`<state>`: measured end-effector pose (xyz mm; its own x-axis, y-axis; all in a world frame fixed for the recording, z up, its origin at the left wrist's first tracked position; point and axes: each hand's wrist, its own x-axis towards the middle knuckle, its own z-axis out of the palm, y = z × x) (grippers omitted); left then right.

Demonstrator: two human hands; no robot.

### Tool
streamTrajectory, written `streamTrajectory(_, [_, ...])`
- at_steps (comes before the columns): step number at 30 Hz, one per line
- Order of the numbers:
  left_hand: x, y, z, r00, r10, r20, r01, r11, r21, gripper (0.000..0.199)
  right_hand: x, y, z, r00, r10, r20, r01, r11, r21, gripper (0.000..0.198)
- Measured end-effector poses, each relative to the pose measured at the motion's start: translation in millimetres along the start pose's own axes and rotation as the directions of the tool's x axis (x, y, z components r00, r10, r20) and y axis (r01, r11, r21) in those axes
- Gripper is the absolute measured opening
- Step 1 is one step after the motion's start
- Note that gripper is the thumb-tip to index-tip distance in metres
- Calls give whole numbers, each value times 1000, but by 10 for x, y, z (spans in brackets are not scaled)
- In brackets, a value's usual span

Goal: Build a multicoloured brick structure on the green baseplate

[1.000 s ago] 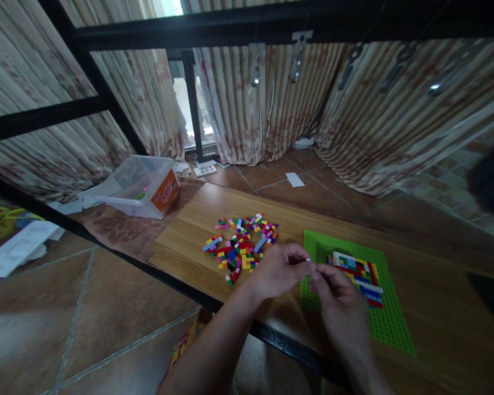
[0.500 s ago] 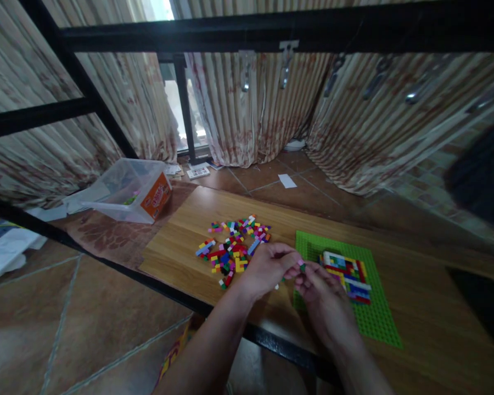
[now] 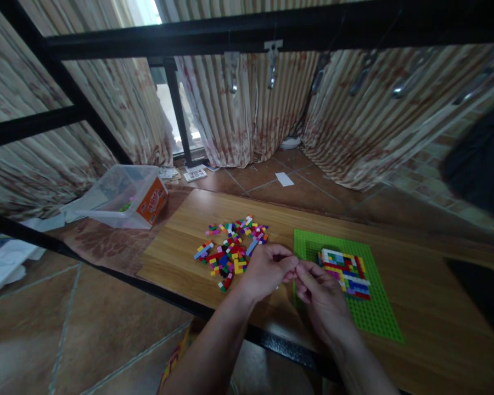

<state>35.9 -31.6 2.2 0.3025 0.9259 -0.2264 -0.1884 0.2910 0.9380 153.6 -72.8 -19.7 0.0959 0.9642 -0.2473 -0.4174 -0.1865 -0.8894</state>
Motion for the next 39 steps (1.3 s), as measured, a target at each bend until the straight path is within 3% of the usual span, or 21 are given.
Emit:
streamTrajectory(7, [27,-17,-39,1000,22,-12,-22,1000,-1,15,-18,-5,61,999,34,1,-34,999,40,28])
streamTrajectory(10, [39,32,-232,988,136,-76,-109,952,287,14,-36,42,114,997,73,-16,-73,997,20,28])
streamTrajectory(12, [24,87,-386,962,230,-149,-121,842,525,15,-24,78,139,998,53,-16,-53,997,-52,29])
streamTrajectory(15, [-18,169,-561,925,307,-223,-39,661,750,18,45,89,176,999,-21,27,28,961,-276,26])
streamTrajectory(17, [-41,204,-616,914,319,-252,40,548,836,19,114,69,225,996,-76,57,93,874,-477,23])
streamTrajectory(19, [-49,214,-632,911,307,-276,116,453,884,20,186,47,302,982,-153,112,189,727,-660,20])
streamTrajectory(23, [-47,186,-632,916,273,-293,183,365,913,26,311,45,478,909,-260,326,410,415,-812,18])
streamTrajectory(25, [-57,182,-643,924,260,-282,169,383,908,27,364,45,539,885,-243,396,459,327,-826,19])
streamTrajectory(29, [-106,242,-738,920,267,-287,146,446,883,28,494,-6,665,853,-268,449,511,246,-824,20])
streamTrajectory(33, [-181,350,-940,867,288,-406,250,455,855,34,731,-27,948,818,-315,482,542,140,-829,21])
streamTrajectory(36, [-246,416,-1098,834,295,-466,292,481,827,36,937,39,1172,811,-216,543,563,37,-826,23])
streamTrajectory(39, [-291,461,-1197,831,268,-488,306,512,802,35,1080,128,1276,813,-110,571,571,-34,-820,23])
